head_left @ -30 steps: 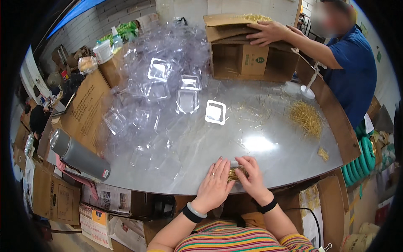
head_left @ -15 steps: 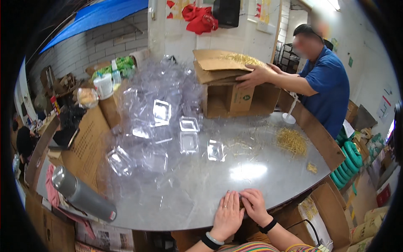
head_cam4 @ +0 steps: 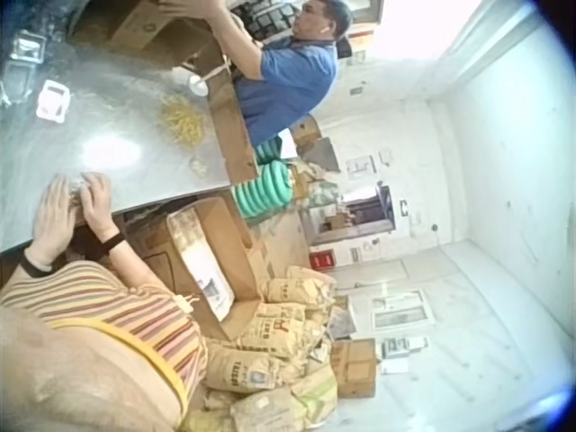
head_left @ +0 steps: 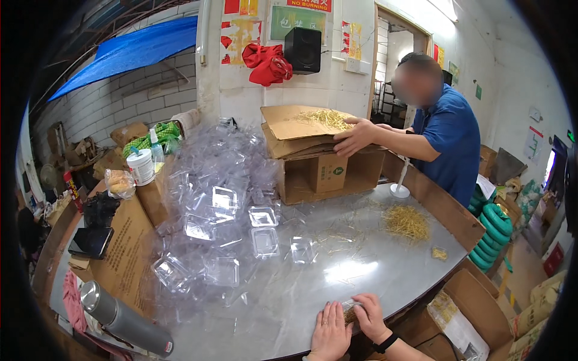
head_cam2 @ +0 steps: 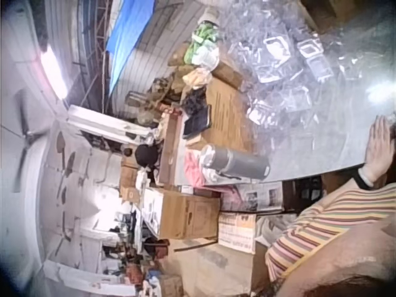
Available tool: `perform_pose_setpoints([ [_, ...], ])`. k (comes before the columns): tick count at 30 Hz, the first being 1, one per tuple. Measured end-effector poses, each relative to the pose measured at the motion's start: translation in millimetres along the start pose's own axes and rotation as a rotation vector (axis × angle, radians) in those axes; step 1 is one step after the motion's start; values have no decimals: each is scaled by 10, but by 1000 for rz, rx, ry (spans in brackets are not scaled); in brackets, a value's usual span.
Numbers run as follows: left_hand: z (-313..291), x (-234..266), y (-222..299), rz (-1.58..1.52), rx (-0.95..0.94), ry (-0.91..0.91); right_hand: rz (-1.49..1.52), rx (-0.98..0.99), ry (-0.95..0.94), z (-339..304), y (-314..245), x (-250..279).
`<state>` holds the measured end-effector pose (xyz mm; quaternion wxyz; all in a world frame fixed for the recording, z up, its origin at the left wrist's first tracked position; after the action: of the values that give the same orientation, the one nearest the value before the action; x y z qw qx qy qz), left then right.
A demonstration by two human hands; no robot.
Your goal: Sorting small gold metal clips and placing them into small plastic bags.
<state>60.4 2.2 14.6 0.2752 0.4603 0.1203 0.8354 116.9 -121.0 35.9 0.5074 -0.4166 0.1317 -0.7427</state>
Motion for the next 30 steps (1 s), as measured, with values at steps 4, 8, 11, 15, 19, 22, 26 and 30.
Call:
perform_pose_setpoints([
  [4,6,7,12,22,7,27,-39,91,-85,65,-90,-59],
  [8,61,72,85,31,-4,-3,-80,205,-141,52,-113,-83],
  [11,39,15,28,58,-52,-52,23,124,-32,55,-123,33],
  [15,-30,49,-4,12,-65,-72,20,102,47,20,-28,68],
  [19,-19,-3,58,36,-30,-103,75,100,0,-12,74,74],
  [22,-40,-49,29,52,-26,-126,82,133,65,-4,-29,208],
  [26,-89,-119,-62,39,20,-176,67,128,-19,-130,-30,230],
  [30,-96,-103,-42,10,4,-164,62,103,-199,-278,120,160],
])
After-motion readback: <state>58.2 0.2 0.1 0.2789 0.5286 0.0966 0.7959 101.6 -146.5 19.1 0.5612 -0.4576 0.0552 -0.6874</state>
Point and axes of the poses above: each hand's wrist, its own z-axis towards the middle knuckle, its own x-axis out of the back of the hand, y = z × x, the point moved 7 cm from there along z, towards the middle knuckle
